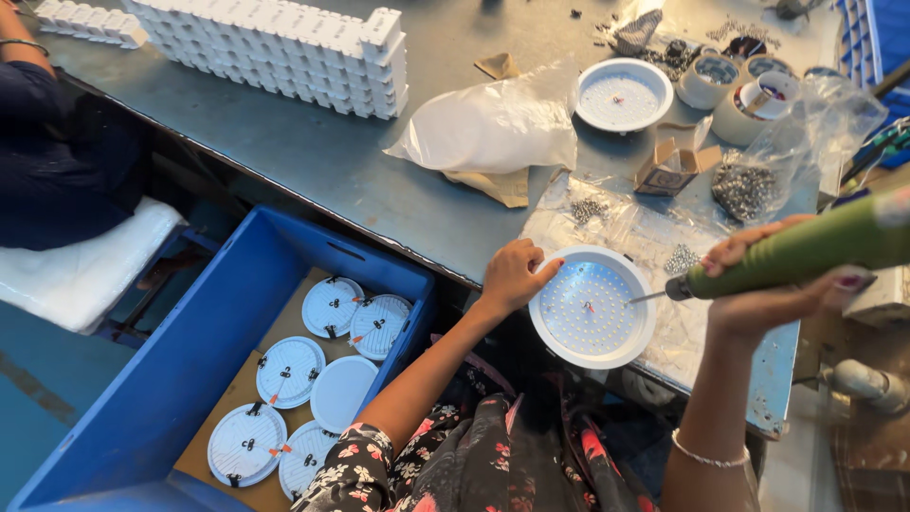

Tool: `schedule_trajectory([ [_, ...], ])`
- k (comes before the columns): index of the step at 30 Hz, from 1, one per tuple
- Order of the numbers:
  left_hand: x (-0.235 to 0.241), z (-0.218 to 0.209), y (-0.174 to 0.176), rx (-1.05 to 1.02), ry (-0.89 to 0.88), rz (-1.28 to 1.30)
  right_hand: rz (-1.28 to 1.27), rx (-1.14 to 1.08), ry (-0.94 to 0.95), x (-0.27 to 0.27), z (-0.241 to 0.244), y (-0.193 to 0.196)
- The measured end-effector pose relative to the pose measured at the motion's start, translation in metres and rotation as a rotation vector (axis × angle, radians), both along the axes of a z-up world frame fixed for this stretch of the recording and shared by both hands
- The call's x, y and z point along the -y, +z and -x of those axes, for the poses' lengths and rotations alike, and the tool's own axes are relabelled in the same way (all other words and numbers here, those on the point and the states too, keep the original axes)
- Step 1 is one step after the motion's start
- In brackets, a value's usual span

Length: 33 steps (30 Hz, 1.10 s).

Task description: The person assembles LED light fixtures by hand, placing small metal components onto a circular white plastic base and using a green electric screwdriver to secure them. The person handles multiple units, placing finished items into a blue bin.

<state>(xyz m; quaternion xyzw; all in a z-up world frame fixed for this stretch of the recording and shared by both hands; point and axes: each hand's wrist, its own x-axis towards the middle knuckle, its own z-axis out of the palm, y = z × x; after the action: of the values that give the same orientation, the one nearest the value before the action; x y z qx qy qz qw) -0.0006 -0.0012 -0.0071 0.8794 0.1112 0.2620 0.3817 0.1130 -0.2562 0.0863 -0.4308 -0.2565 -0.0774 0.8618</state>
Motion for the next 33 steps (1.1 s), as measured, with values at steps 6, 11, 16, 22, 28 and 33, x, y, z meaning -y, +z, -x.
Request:
schedule_trajectory([
  [6,-0.012,-0.060,0.000,0.080,-0.009,-0.015,0.051,0.093,-0.092,0.016,0.001,0.013],
  [11,-0.016,-0.127,-0.004,0.011,-0.060,-0.183,0.043,0.065,-0.110,0.015,0.021,0.023],
  [16,-0.017,-0.145,-0.013,0.045,-0.145,-0.182,0.044,-0.004,-0.139,0.017,0.036,0.031],
  [22,-0.017,-0.160,-0.030,0.085,-0.152,-0.231,0.007,-0.024,-0.105,0.012,0.039,0.032],
  [28,-0.013,-0.173,-0.041,0.025,-0.112,-0.357,0.034,-0.012,-0.091,0.003,0.044,0.034],
  [33,-0.016,-0.163,-0.030,0.112,-0.169,-0.339,0.068,0.003,-0.080,0.004,0.049,0.039],
])
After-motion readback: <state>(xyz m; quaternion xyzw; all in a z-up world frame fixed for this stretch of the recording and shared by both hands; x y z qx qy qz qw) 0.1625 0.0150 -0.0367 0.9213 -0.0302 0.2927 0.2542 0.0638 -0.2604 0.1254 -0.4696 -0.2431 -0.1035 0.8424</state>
